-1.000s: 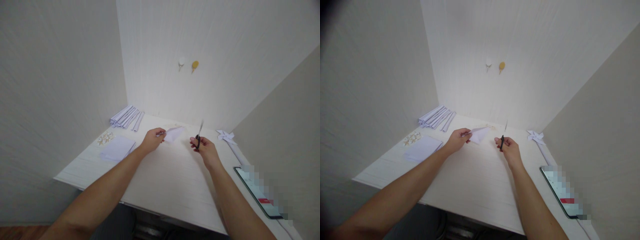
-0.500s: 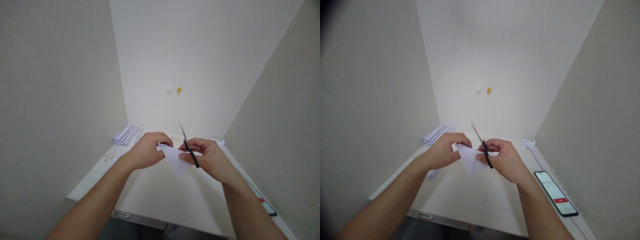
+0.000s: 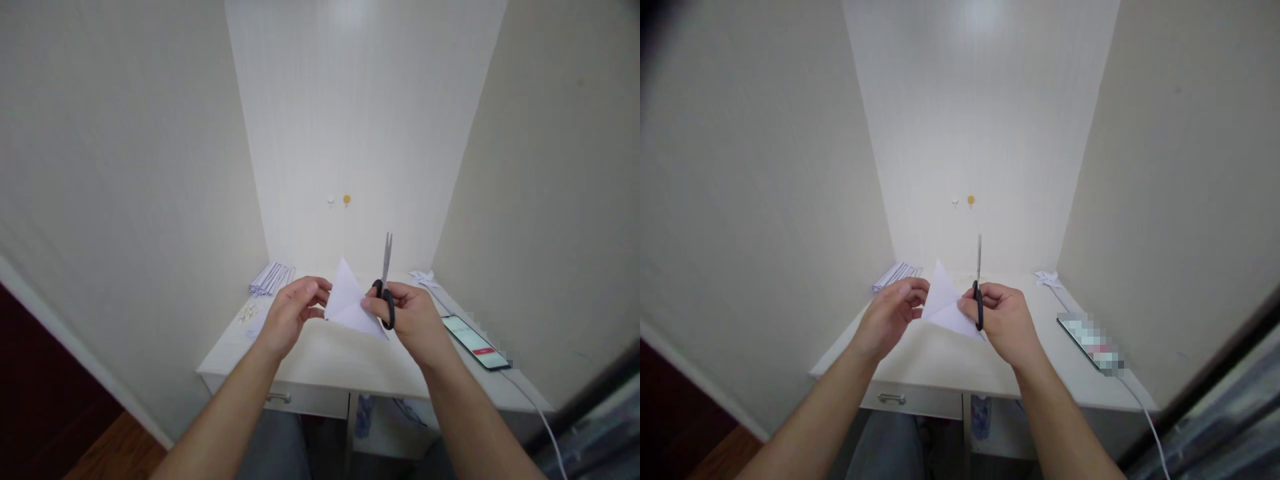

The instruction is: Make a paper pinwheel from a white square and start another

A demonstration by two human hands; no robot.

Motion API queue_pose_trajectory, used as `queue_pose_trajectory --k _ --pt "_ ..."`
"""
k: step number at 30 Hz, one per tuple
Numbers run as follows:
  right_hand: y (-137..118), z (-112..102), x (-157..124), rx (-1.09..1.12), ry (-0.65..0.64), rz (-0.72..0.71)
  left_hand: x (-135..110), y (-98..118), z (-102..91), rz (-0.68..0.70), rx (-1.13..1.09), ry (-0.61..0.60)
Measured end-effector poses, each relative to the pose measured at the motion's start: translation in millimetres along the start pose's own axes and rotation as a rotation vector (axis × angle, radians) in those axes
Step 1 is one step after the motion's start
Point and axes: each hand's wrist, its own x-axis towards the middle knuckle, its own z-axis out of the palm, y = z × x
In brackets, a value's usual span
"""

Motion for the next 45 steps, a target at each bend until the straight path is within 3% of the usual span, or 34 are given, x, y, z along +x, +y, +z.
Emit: queue_pose_trajectory --k 3,6,12,18,22,25,29,34,40,45 --pt "6 12 -14 0.095 0.145 -0.045 -23 -11 8.0 0.000 0.058 0.082" --pt "15 25 -26 0.201 0.199 -0.063 -38 -17 16.8 0.076 0.168 0.187" --pt "27 42 -41 0.294 0.159 -0.049 -45 -23 14.1 0.162 0.133 0.221" --pt "41 50 -43 0.354 0.101 -0.035 -51 -25 14.7 0.032 -0.060 0.184" --pt "38 52 -43 0.297 0.056 -0.046 -55 -21 13.6 0.071 -0.004 0.227" --pt "35 44 -44 0.201 -0.028 -0.049 -56 -15 10.3 0.086 0.037 0.226" --pt "41 19 -50 -0.041 -0.253 -0.030 -54 -4 6.9 0.141 0.054 0.255" --pt "52 -7 -68 -0.283 -0.421 0.207 -51 10 5.1 0.110 0.108 0.186" --pt "53 -18 -82 -0.342 -0.410 0.254 -44 22 8.7 0.060 0.173 0.083" --pt "63 -24 -90 -0.473 -0.431 0.276 -38 16 20.8 -0.007 0.125 0.010"
